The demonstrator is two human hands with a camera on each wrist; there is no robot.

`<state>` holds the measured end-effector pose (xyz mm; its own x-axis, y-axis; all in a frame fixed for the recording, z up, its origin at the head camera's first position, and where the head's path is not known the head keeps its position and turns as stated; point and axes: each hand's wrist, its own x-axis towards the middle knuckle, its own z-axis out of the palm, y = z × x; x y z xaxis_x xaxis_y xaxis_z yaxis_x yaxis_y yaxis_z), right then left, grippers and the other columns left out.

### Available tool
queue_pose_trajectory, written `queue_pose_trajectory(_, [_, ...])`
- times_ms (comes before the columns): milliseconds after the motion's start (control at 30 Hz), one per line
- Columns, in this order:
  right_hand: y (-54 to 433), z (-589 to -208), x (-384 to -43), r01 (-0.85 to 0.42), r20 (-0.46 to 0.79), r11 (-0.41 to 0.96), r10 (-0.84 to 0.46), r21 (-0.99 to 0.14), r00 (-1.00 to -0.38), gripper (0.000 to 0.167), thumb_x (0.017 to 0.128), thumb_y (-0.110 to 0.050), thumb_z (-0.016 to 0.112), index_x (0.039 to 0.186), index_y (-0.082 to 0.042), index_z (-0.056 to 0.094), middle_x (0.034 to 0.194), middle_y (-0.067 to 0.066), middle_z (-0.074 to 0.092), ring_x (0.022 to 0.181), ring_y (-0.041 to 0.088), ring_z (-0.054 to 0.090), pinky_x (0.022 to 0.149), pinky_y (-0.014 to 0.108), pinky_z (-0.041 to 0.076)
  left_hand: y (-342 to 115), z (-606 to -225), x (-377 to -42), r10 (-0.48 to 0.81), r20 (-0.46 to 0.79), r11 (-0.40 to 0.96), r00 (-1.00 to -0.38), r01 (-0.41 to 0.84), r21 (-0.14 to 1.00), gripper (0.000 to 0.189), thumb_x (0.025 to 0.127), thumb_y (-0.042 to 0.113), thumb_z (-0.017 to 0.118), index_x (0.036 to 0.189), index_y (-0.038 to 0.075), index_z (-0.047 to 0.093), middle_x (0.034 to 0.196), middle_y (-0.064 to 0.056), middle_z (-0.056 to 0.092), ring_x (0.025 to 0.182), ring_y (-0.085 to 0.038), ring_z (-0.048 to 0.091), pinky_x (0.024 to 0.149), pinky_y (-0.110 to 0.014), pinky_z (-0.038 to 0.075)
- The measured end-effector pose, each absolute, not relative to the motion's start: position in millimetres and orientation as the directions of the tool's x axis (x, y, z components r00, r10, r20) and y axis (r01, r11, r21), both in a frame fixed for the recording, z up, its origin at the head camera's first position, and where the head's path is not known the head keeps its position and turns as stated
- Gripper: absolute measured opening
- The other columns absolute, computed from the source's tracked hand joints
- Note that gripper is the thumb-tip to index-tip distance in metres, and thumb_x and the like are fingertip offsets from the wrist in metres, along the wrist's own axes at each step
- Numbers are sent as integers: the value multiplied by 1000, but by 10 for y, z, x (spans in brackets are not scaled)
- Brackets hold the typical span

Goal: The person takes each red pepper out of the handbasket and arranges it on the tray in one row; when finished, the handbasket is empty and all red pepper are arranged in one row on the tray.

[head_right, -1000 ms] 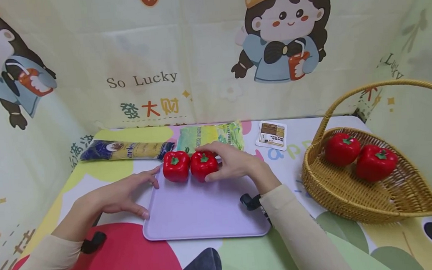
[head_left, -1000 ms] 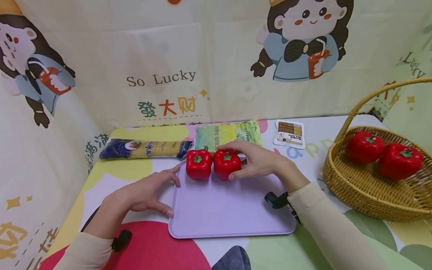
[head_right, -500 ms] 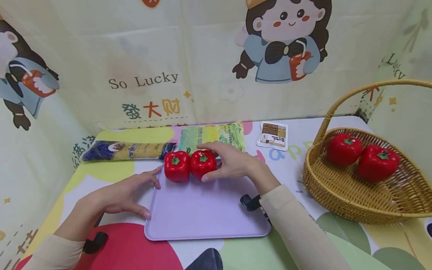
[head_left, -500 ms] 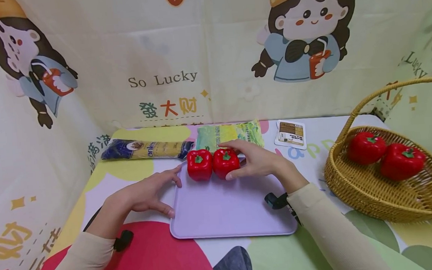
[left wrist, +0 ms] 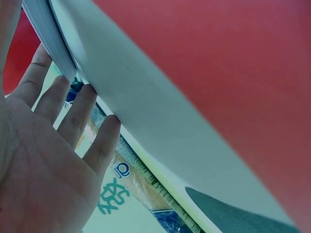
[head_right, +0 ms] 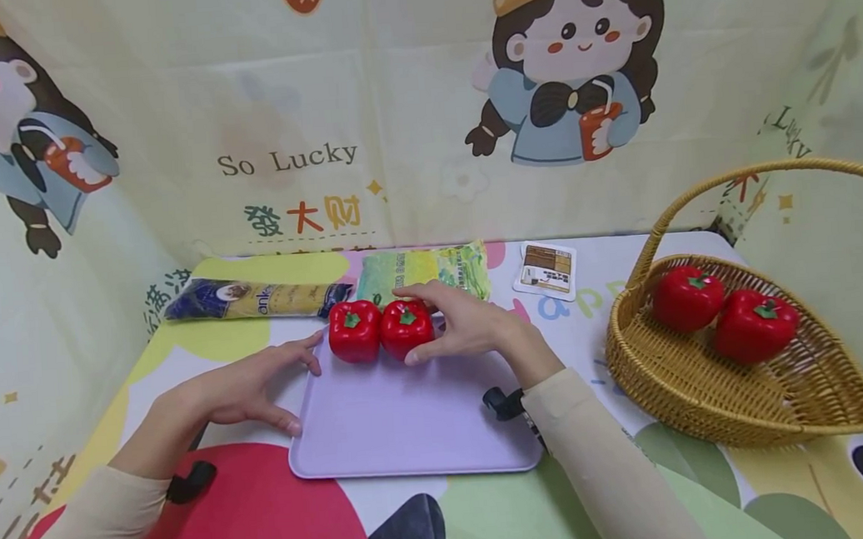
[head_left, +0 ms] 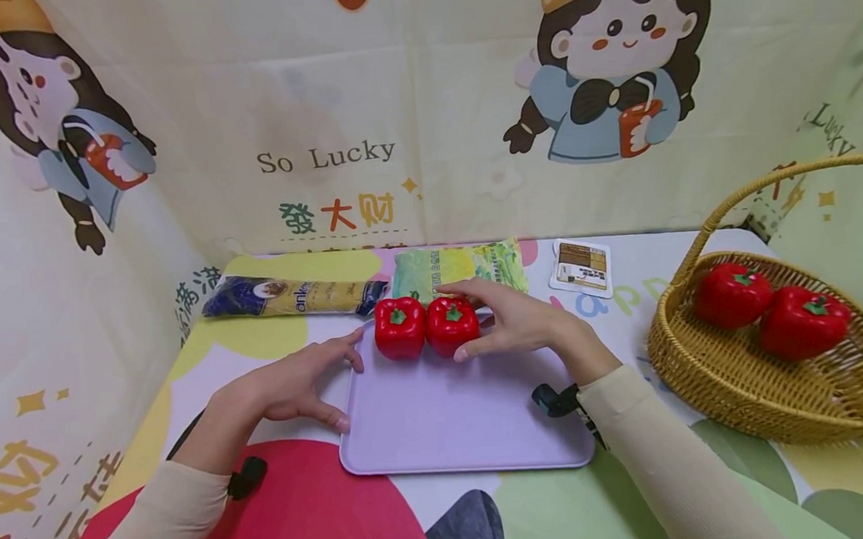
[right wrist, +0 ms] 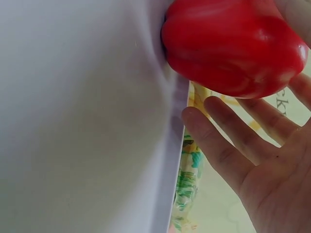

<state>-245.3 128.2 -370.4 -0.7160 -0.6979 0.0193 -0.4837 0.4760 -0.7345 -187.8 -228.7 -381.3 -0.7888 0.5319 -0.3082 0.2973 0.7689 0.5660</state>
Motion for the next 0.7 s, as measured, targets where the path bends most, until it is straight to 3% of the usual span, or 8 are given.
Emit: queue_pose_trajectory(700, [1547,-3593,-2349,-528,48,482,-705,-699,-707,89,82,-38,88,156,-21,42,152,-2,50,137,30,51,101,51,54,-2288,-3826,-1882,525,-313,786,-792,309,536,70,69,49,93,124,27,57,171,-8,21,156,-39,21,120,-63,28])
